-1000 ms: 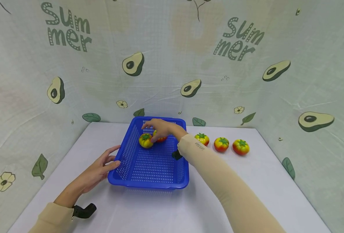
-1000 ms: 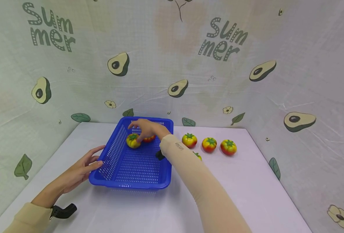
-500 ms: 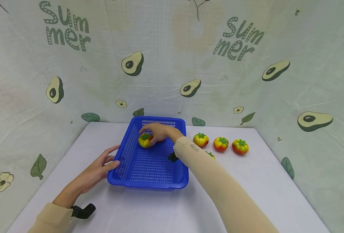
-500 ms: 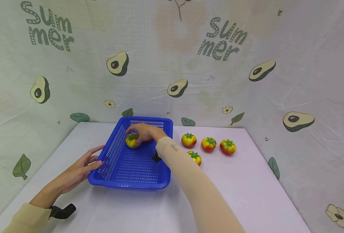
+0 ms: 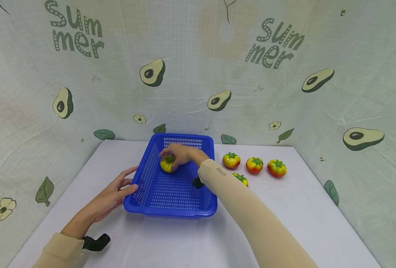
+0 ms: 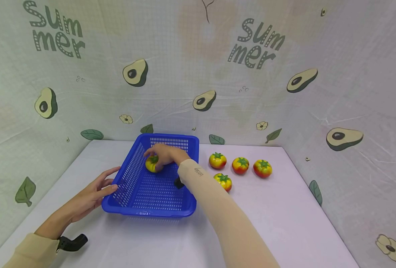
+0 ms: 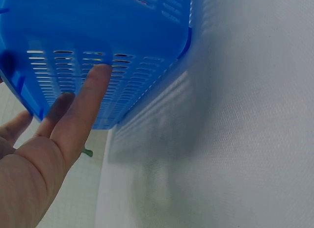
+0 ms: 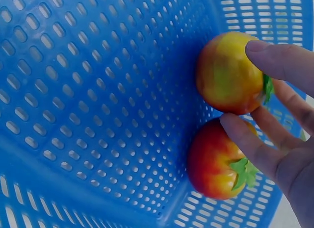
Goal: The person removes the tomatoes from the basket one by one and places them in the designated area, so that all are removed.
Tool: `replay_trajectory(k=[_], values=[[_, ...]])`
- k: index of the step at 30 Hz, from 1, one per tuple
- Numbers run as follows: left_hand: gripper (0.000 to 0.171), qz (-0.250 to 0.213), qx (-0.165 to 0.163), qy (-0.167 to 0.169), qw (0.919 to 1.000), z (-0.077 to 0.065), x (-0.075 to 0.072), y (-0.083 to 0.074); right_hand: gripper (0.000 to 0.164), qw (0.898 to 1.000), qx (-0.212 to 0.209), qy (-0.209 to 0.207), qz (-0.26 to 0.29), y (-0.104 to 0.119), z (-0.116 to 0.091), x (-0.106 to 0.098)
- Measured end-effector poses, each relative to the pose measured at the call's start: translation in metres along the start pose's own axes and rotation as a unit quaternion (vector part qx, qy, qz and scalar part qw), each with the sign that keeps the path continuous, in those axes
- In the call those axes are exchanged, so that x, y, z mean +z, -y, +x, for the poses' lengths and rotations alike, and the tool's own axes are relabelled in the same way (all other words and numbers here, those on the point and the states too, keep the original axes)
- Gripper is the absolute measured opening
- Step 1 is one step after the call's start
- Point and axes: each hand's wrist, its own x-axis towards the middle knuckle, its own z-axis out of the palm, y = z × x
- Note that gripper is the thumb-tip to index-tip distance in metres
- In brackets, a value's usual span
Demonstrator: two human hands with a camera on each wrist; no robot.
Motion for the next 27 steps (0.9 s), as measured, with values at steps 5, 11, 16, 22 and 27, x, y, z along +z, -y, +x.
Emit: replay_trajectory(k=[5, 11, 16, 22, 27], values=[[0.076, -0.001, 0.0, 0.0, 1.0, 0.001, 0.0, 0.001, 0.058, 1.0, 0.015, 0.01, 0.002, 0.001, -0.003, 0.005], [0.077, 0.002, -0.002, -0.003, 1.0, 0.001, 0.0, 0.001, 0.053, 1.0, 0.011, 0.011, -0.024, 0.001, -0.005, 0.008], [0.077, 0.001, -0.001, -0.002, 1.0, 0.0, 0.0, 0.001, 0.054, 0.999, 0.016, 0.017, -0.029, 0.002, -0.004, 0.009], [0.076, 0.003, -0.002, -0.004, 1.0, 0.0, 0.001, 0.0, 0.055, 0.998, 0.042, 0.03, -0.042, 0.007, -0.005, 0.009], [0.077, 0.005, -0.004, -0.006, 1.0, -0.001, 0.001, -0.001, 0.054, 0.998, 0.048, 0.035, -0.036, 0.011, -0.006, 0.01]])
